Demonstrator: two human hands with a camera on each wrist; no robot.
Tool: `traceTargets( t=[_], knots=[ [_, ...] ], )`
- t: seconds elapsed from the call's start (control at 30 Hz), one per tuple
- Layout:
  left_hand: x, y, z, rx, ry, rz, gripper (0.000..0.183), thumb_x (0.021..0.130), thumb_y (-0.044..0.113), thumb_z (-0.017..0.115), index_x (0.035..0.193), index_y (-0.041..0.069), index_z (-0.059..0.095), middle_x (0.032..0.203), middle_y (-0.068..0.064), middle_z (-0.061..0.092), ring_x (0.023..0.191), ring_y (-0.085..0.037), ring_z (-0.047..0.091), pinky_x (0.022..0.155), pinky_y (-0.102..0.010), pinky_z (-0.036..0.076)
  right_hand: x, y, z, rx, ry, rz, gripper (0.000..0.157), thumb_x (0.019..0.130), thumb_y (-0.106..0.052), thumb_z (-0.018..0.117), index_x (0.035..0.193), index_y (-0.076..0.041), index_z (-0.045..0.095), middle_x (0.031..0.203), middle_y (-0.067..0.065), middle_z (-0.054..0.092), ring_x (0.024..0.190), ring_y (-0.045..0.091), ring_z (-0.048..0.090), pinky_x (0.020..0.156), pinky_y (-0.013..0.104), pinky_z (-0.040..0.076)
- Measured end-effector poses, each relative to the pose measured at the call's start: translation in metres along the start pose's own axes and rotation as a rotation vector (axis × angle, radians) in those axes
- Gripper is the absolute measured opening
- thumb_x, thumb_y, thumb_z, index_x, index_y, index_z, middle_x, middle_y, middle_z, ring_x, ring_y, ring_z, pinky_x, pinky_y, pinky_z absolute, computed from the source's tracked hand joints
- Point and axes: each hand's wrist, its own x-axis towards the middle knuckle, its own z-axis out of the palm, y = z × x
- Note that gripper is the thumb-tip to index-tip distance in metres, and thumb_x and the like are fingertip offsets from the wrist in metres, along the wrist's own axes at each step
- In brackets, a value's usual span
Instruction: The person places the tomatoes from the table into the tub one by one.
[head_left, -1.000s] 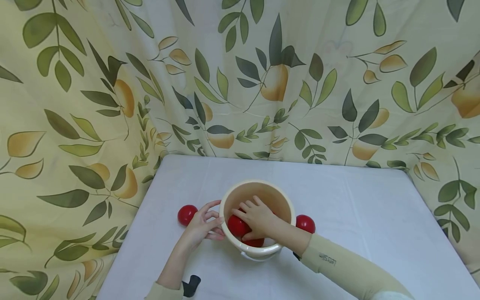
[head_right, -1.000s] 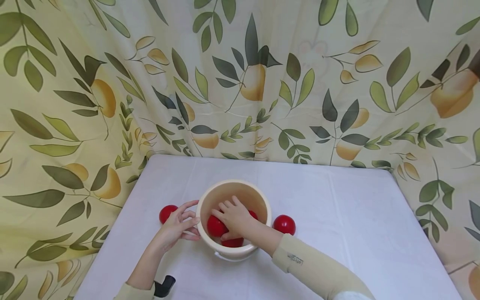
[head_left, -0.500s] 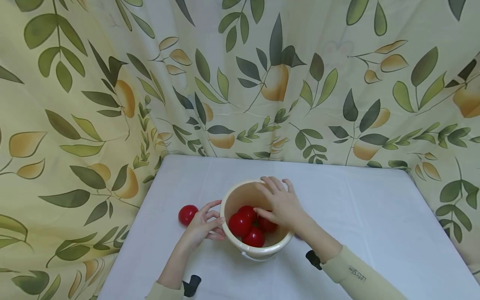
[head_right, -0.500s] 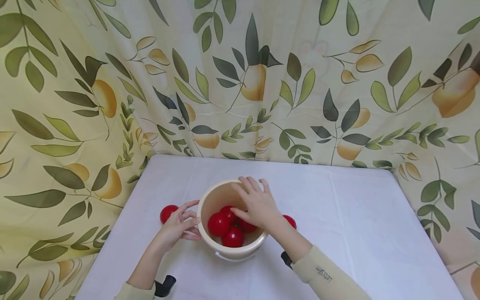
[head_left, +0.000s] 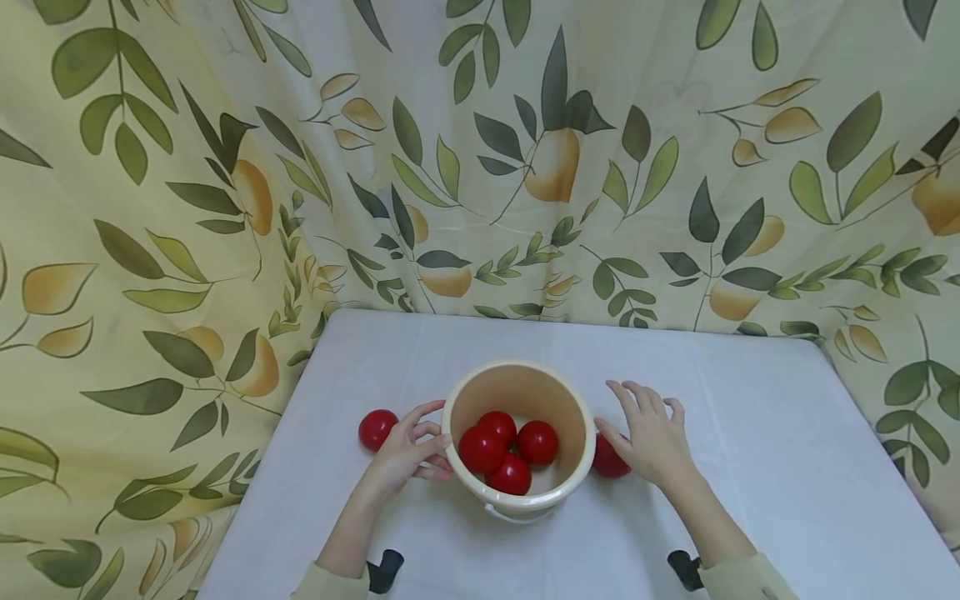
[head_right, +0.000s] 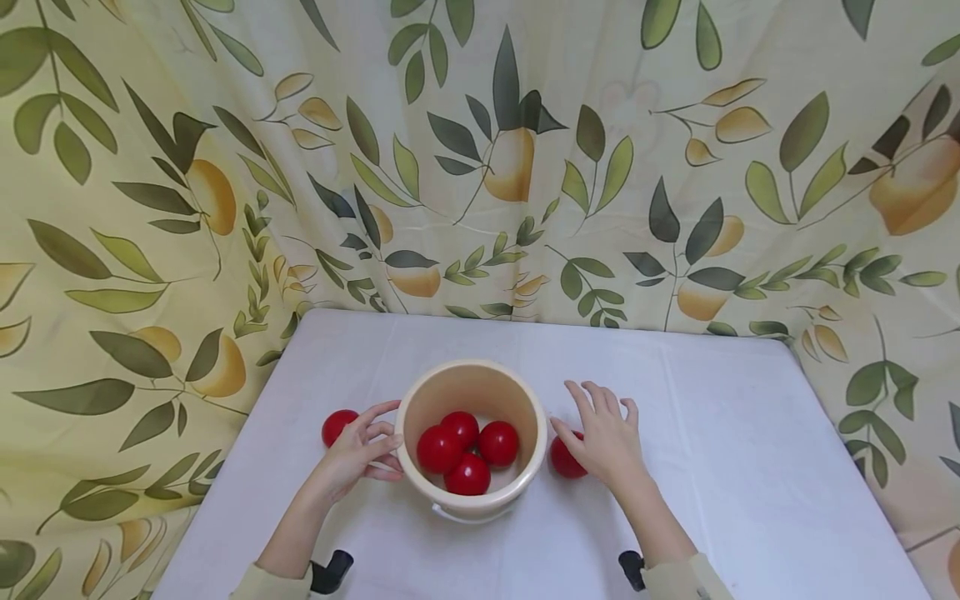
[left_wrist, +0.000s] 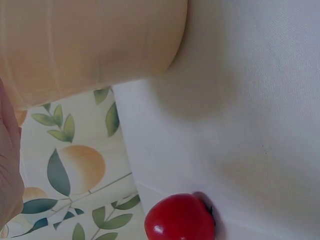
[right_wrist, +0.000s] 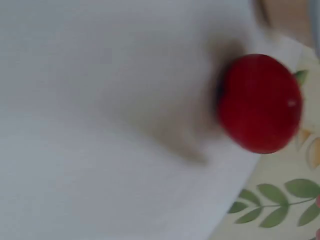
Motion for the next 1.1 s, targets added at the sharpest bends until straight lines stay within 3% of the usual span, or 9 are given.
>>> traceTargets(
  t=[0.23,0.47,0.73,1.1],
  knots=[
    [0.000,0.000,0.000,-0.013,0.000,-0.007,0.058,0.086,0.009,0.062,0.137,0.009,0.035,0.101,-0.024,0.054,0.068,-0.023,0.067,0.064,-0.039,0.056,-0.024,0.023,0.027,-0.024,-0.082,0.031,0.081,0.069,-0.053,0.070,0.130,-0.007,0.042,0.124,0.024,0.045,0.116,0.040,0.036,0.091,0.067,0.022],
    [0.001,-0.001,0.000,-0.003,0.002,-0.013,0.056,0.087,0.009,0.061,0.137,0.010,0.035,0.097,-0.016,0.057,0.069,-0.024,0.067,0.065,-0.040,0.056,-0.032,0.029,0.045,-0.014,-0.111,0.042,0.089,0.059,-0.055,0.076,0.126,-0.005,0.045,0.121,0.023,0.047,0.114,0.040,0.038,0.090,0.066,0.023],
    [0.000,0.001,0.001,-0.012,0.002,-0.016,0.056,0.088,0.006,0.058,0.138,0.009,0.034,0.100,-0.020,0.055,0.068,-0.024,0.067,0.065,-0.041,0.056,-0.034,0.033,0.053,-0.012,-0.146,0.053,0.092,0.055,-0.056,0.077,0.123,-0.002,0.046,0.117,0.023,0.050,0.111,0.040,0.041,0.089,0.066,0.024],
    [-0.001,0.002,0.001,-0.017,0.005,-0.015,0.056,0.088,0.006,0.059,0.138,0.009,0.034,0.092,-0.009,0.057,0.068,-0.024,0.067,0.064,-0.041,0.056,-0.032,0.036,0.059,-0.025,-0.113,0.017,0.086,0.053,-0.049,0.081,0.117,-0.003,0.048,0.111,0.019,0.053,0.106,0.037,0.045,0.088,0.064,0.028]
  ],
)
